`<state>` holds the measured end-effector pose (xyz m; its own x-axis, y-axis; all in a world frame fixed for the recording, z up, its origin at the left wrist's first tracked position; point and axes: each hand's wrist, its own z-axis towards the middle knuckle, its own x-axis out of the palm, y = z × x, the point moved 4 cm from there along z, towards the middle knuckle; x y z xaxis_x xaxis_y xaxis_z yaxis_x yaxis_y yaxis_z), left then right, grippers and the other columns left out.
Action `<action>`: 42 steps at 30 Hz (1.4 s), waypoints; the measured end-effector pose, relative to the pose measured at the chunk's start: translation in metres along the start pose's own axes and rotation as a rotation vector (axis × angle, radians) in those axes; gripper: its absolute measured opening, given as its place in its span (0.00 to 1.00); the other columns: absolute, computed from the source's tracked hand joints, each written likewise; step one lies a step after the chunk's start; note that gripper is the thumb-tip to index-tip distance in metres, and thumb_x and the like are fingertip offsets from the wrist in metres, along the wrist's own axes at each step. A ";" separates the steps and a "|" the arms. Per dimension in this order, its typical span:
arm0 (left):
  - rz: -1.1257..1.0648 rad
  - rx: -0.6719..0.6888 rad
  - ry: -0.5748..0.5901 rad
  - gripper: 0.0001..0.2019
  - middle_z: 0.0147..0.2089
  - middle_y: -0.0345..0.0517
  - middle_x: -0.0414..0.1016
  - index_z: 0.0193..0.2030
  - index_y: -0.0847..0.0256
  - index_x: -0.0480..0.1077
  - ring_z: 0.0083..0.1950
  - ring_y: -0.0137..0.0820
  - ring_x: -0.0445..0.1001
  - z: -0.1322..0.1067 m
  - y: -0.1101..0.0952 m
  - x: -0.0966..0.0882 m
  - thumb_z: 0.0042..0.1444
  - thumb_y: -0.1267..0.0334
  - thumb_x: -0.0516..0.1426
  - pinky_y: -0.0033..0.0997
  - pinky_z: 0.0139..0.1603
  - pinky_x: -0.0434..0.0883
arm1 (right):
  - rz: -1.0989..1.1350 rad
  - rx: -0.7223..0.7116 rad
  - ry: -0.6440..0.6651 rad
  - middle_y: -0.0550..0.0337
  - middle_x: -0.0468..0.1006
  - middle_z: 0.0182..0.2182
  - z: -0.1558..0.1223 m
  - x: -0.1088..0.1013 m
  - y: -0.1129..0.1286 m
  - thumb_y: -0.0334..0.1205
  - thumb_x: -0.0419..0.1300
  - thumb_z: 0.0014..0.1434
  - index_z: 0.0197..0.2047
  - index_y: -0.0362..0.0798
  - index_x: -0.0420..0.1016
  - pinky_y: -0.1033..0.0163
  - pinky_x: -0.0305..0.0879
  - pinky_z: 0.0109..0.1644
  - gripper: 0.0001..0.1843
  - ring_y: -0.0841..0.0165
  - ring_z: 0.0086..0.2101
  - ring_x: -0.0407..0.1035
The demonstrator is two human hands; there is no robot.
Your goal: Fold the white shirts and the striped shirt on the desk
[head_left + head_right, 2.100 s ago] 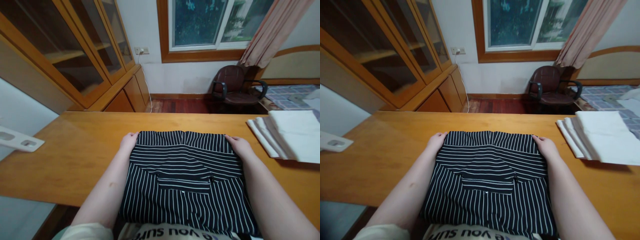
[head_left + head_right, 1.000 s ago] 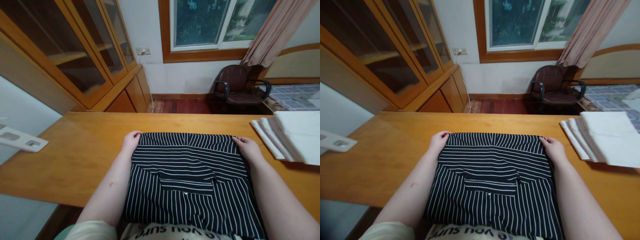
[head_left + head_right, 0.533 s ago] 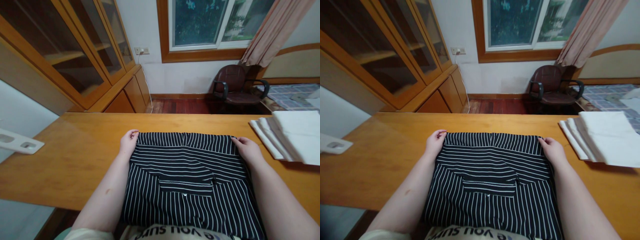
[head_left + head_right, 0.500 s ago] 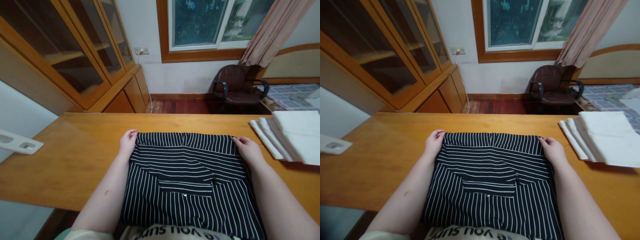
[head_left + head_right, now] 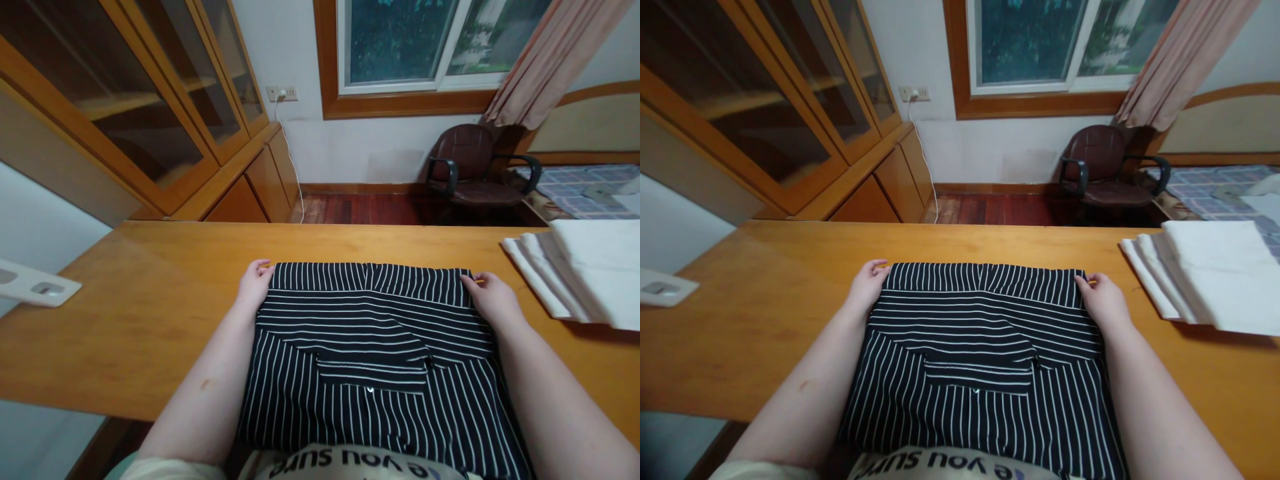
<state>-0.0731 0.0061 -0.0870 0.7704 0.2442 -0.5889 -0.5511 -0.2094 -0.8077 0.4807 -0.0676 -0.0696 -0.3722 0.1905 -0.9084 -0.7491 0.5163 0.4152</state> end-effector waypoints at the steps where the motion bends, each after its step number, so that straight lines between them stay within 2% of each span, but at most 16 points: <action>1: 0.061 -0.007 0.029 0.17 0.32 0.42 0.76 0.48 0.60 0.68 0.35 0.32 0.75 0.000 -0.001 0.000 0.54 0.55 0.55 0.31 0.39 0.69 | -0.013 -0.003 0.007 0.51 0.76 0.28 0.000 0.000 0.000 0.56 0.54 0.54 0.35 0.47 0.72 0.59 0.61 0.34 0.20 0.59 0.31 0.70; 4: 0.235 0.003 0.069 0.17 0.35 0.43 0.77 0.50 0.60 0.68 0.39 0.34 0.75 -0.002 -0.006 -0.001 0.54 0.58 0.56 0.32 0.43 0.69 | -0.073 -0.026 0.041 0.51 0.76 0.27 -0.001 0.002 0.001 0.56 0.53 0.55 0.35 0.46 0.73 0.59 0.61 0.34 0.21 0.59 0.31 0.70; 8: 0.400 0.087 0.021 0.18 0.41 0.44 0.77 0.52 0.59 0.67 0.45 0.36 0.74 -0.005 -0.014 -0.003 0.54 0.64 0.56 0.34 0.49 0.68 | -0.141 -0.048 0.040 0.50 0.75 0.27 -0.002 0.006 0.004 0.57 0.51 0.56 0.36 0.45 0.73 0.58 0.61 0.32 0.23 0.57 0.31 0.70; 12: 0.501 0.168 0.010 0.16 0.44 0.48 0.76 0.52 0.60 0.69 0.48 0.38 0.73 -0.004 -0.017 -0.002 0.55 0.63 0.55 0.36 0.51 0.69 | -0.172 -0.023 0.032 0.46 0.77 0.30 -0.003 0.005 0.004 0.58 0.50 0.57 0.41 0.43 0.74 0.56 0.63 0.34 0.26 0.55 0.33 0.71; 15: 0.581 0.259 -0.082 0.17 0.51 0.54 0.72 0.52 0.63 0.70 0.53 0.41 0.70 -0.010 -0.031 -0.004 0.57 0.60 0.53 0.38 0.55 0.67 | -0.157 -0.065 -0.083 0.43 0.77 0.38 -0.011 -0.009 0.014 0.55 0.50 0.58 0.47 0.41 0.72 0.53 0.65 0.39 0.27 0.53 0.39 0.71; 17: 0.637 0.329 -0.083 0.18 0.56 0.55 0.69 0.54 0.63 0.68 0.58 0.42 0.67 -0.023 -0.048 0.002 0.59 0.59 0.51 0.41 0.59 0.64 | -0.146 -0.201 -0.206 0.41 0.76 0.43 -0.026 -0.019 0.034 0.53 0.49 0.59 0.50 0.40 0.71 0.51 0.65 0.45 0.27 0.52 0.44 0.70; 19: 0.675 0.416 0.026 0.21 0.61 0.53 0.65 0.58 0.60 0.66 0.63 0.44 0.62 -0.043 -0.067 0.017 0.60 0.56 0.50 0.46 0.62 0.60 | -0.127 -0.426 -0.230 0.41 0.74 0.48 -0.052 -0.020 0.061 0.53 0.48 0.61 0.53 0.40 0.69 0.50 0.61 0.53 0.28 0.53 0.49 0.67; 20: 0.685 0.466 0.120 0.23 0.65 0.52 0.60 0.61 0.57 0.63 0.65 0.45 0.58 -0.055 -0.074 0.028 0.61 0.52 0.49 0.49 0.64 0.57 | -0.115 -0.561 -0.182 0.42 0.72 0.51 -0.068 -0.014 0.075 0.54 0.47 0.62 0.55 0.41 0.68 0.50 0.59 0.56 0.29 0.54 0.52 0.65; 22: 0.703 0.552 0.324 0.28 0.71 0.46 0.47 0.66 0.48 0.54 0.70 0.50 0.46 -0.080 -0.083 0.051 0.60 0.44 0.46 0.58 0.65 0.51 | -0.166 -0.818 -0.012 0.48 0.61 0.62 -0.100 0.008 0.099 0.59 0.46 0.61 0.62 0.48 0.62 0.45 0.47 0.64 0.32 0.54 0.61 0.53; 24: 0.748 0.560 0.441 0.32 0.73 0.42 0.37 0.68 0.41 0.47 0.71 0.55 0.36 -0.096 -0.082 0.068 0.59 0.39 0.44 0.68 0.63 0.43 | -0.258 -0.881 0.115 0.53 0.50 0.67 -0.121 0.034 0.109 0.65 0.46 0.58 0.66 0.54 0.55 0.37 0.36 0.64 0.38 0.50 0.65 0.41; 26: 0.803 0.538 0.465 0.33 0.73 0.42 0.35 0.69 0.40 0.43 0.71 0.56 0.31 -0.102 -0.074 0.078 0.58 0.37 0.42 0.73 0.61 0.37 | -0.322 -0.834 0.197 0.52 0.45 0.68 -0.127 0.056 0.107 0.67 0.43 0.58 0.68 0.54 0.50 0.34 0.32 0.63 0.41 0.50 0.66 0.37; 29: 0.848 0.543 0.446 0.34 0.73 0.43 0.37 0.69 0.40 0.42 0.71 0.54 0.31 -0.097 -0.065 0.083 0.57 0.35 0.39 0.74 0.60 0.33 | -0.356 -0.796 0.251 0.53 0.42 0.68 -0.121 0.072 0.102 0.67 0.38 0.59 0.69 0.55 0.44 0.36 0.31 0.64 0.41 0.53 0.66 0.34; 32: 0.856 0.558 0.432 0.35 0.73 0.43 0.36 0.69 0.40 0.40 0.71 0.54 0.31 -0.088 -0.062 0.084 0.57 0.34 0.37 0.74 0.60 0.33 | -0.354 -0.806 0.264 0.55 0.40 0.69 -0.109 0.073 0.102 0.67 0.38 0.59 0.70 0.56 0.43 0.38 0.30 0.65 0.41 0.55 0.66 0.32; 37: 0.872 0.573 0.415 0.35 0.73 0.42 0.36 0.69 0.40 0.40 0.71 0.54 0.33 -0.067 -0.067 0.090 0.57 0.34 0.36 0.75 0.60 0.35 | -0.326 -0.818 0.268 0.57 0.42 0.68 -0.085 0.073 0.114 0.68 0.37 0.59 0.69 0.57 0.45 0.40 0.32 0.65 0.41 0.57 0.66 0.34; 42: 0.869 0.566 0.422 0.35 0.73 0.42 0.37 0.69 0.41 0.40 0.71 0.53 0.33 -0.035 -0.075 0.099 0.56 0.34 0.36 0.74 0.60 0.35 | -0.339 -0.790 0.238 0.58 0.43 0.68 -0.058 0.082 0.129 0.67 0.37 0.59 0.69 0.55 0.45 0.41 0.32 0.66 0.41 0.58 0.66 0.35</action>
<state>0.0558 0.0124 -0.0840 0.0408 -0.1386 -0.9895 -0.9386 0.3342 -0.0856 0.3218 -0.0335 -0.0873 -0.0998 -0.0922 -0.9907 -0.9660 -0.2297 0.1187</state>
